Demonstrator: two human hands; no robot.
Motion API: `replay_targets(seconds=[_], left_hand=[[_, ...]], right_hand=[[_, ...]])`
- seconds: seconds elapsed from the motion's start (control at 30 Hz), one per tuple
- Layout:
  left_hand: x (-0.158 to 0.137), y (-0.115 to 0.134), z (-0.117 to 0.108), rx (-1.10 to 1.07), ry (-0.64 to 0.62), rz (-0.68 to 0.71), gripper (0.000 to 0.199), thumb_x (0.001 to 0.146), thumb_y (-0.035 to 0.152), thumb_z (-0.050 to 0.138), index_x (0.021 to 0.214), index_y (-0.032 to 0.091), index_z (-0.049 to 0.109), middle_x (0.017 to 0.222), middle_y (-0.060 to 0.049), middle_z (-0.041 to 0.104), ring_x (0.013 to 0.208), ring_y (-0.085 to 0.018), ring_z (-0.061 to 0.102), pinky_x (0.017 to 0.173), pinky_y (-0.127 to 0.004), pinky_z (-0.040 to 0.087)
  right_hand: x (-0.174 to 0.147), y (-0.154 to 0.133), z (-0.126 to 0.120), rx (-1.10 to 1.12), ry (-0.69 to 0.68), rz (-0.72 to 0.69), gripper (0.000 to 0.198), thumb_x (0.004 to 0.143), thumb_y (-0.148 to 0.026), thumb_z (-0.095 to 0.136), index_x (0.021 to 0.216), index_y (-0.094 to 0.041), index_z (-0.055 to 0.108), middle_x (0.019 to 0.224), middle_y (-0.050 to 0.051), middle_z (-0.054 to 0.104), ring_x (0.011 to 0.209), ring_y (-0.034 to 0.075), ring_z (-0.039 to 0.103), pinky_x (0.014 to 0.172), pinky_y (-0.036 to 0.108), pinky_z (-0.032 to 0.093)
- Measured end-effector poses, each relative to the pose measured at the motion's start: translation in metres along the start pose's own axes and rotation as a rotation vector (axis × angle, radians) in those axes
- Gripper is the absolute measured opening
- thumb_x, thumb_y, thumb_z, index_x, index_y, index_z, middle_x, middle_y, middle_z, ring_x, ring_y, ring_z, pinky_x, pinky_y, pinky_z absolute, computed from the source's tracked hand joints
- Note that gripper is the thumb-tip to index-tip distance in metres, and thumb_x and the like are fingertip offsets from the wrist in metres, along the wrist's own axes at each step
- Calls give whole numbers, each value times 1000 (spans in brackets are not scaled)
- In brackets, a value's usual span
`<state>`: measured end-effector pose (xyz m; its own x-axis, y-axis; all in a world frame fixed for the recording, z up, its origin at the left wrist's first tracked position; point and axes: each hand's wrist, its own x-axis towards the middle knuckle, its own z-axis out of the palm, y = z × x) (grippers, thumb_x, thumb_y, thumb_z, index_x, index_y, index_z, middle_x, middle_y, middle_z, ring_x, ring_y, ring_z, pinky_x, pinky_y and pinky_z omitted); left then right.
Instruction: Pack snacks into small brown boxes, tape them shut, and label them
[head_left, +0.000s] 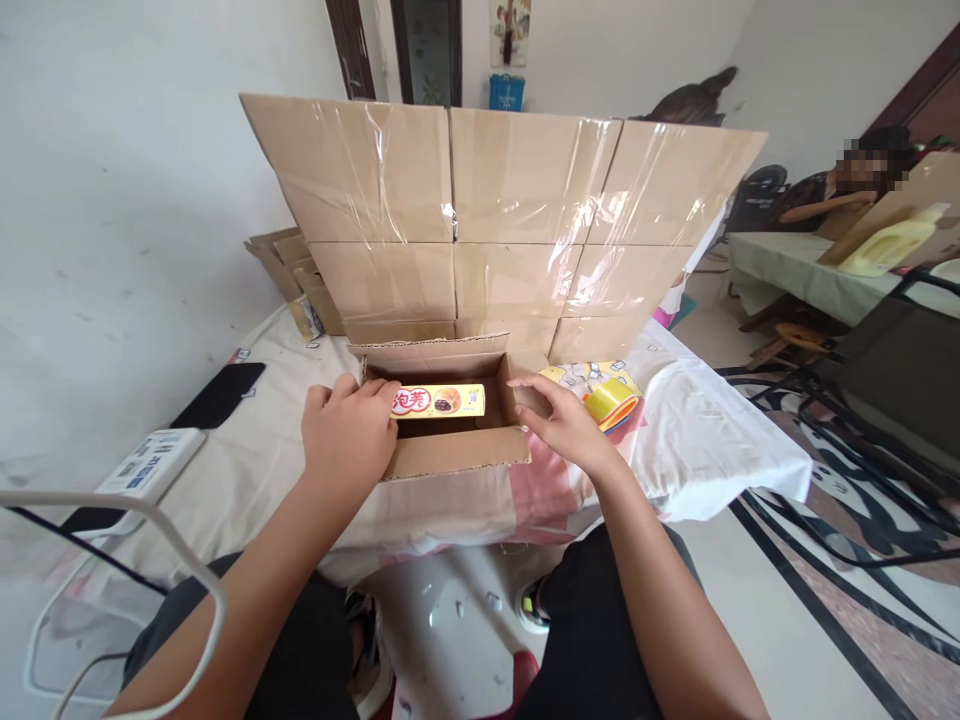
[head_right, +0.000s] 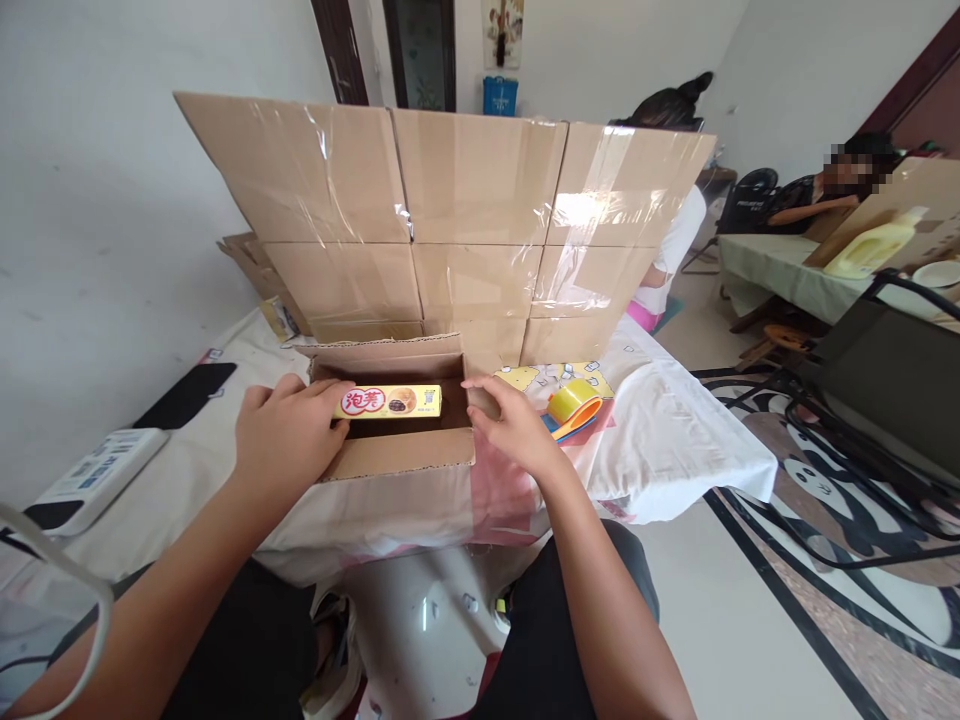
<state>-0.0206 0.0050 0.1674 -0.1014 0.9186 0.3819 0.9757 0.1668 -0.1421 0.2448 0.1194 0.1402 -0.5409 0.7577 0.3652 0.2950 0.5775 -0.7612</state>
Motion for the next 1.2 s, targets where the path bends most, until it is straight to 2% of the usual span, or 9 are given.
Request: replay_targets(seconds=[0.3, 0.53, 0.6, 0.7, 0.83, 0.93, 1.03, 1.13, 1.2], left_hand=[[3, -19, -1, -39, -21, 18, 38, 93, 18, 47, 124, 21, 69, 122, -7, 74, 105, -35, 61, 81, -49, 36], [3, -18, 3, -56, -44, 20, 37, 93, 18, 45, 117, 22, 73, 114, -8, 76, 105, -36, 61, 81, -50, 38], [7, -23, 6, -131, -45, 55, 40, 94, 22, 46, 126, 24, 70, 128, -7, 72, 110, -36, 61, 84, -49, 41], [15, -41, 11, -348, -90, 159, 50, 96, 44, 52, 143, 29, 59, 153, -3, 56, 121, -35, 58, 95, -48, 45], [22, -67, 16, -693, -169, 161, 63, 95, 64, 50, 151, 36, 50, 155, -1, 53, 131, -31, 56, 109, -43, 43], [22, -72, 23, -877, -207, 174, 59, 101, 61, 41, 155, 37, 44, 159, 0, 49, 142, -28, 49, 118, -42, 38], [21, -67, 28, -933, -260, 233, 67, 98, 62, 48, 158, 35, 40, 164, -1, 41, 150, -28, 40, 123, -42, 33], [19, -65, 29, -983, -298, 204, 89, 84, 61, 69, 161, 35, 32, 155, -5, 53, 144, -30, 49, 117, -43, 41], [19, -63, 29, -1036, -254, 123, 81, 83, 58, 72, 154, 35, 42, 141, -5, 65, 132, -30, 59, 108, -42, 49]], right_hand=[[11, 3, 9, 5, 2, -15, 34, 89, -23, 60, 122, -25, 65, 127, 4, 69, 123, 23, 63, 108, 39, 48], [15, 2, 13, -22, 20, -27, 33, 89, -23, 59, 121, -25, 65, 126, 5, 70, 123, 23, 63, 110, 41, 47], [15, 3, 14, -25, 50, -27, 36, 89, -25, 60, 125, -24, 64, 130, 6, 68, 124, 24, 62, 111, 42, 47], [14, 6, 16, -39, 184, -22, 54, 87, -28, 63, 141, -24, 54, 139, 10, 62, 128, 26, 60, 111, 45, 47], [15, 6, 22, -1, 342, 15, 85, 87, -39, 67, 162, -26, 28, 134, 13, 64, 124, 29, 61, 102, 47, 52], [18, 1, 27, 98, 237, -15, 88, 97, -52, 55, 167, -28, 7, 135, 11, 66, 132, 27, 57, 109, 49, 47], [23, -4, 30, 59, 89, -21, 68, 105, -58, 31, 166, -30, 18, 124, 7, 73, 143, 25, 47, 125, 55, 27], [27, -6, 33, -9, 91, -41, 66, 105, -61, 26, 164, -31, 26, 116, 6, 75, 142, 26, 45, 125, 57, 24], [28, -5, 36, -28, 116, -36, 67, 104, -62, 31, 163, -32, 28, 118, 7, 73, 137, 27, 49, 122, 57, 30]])
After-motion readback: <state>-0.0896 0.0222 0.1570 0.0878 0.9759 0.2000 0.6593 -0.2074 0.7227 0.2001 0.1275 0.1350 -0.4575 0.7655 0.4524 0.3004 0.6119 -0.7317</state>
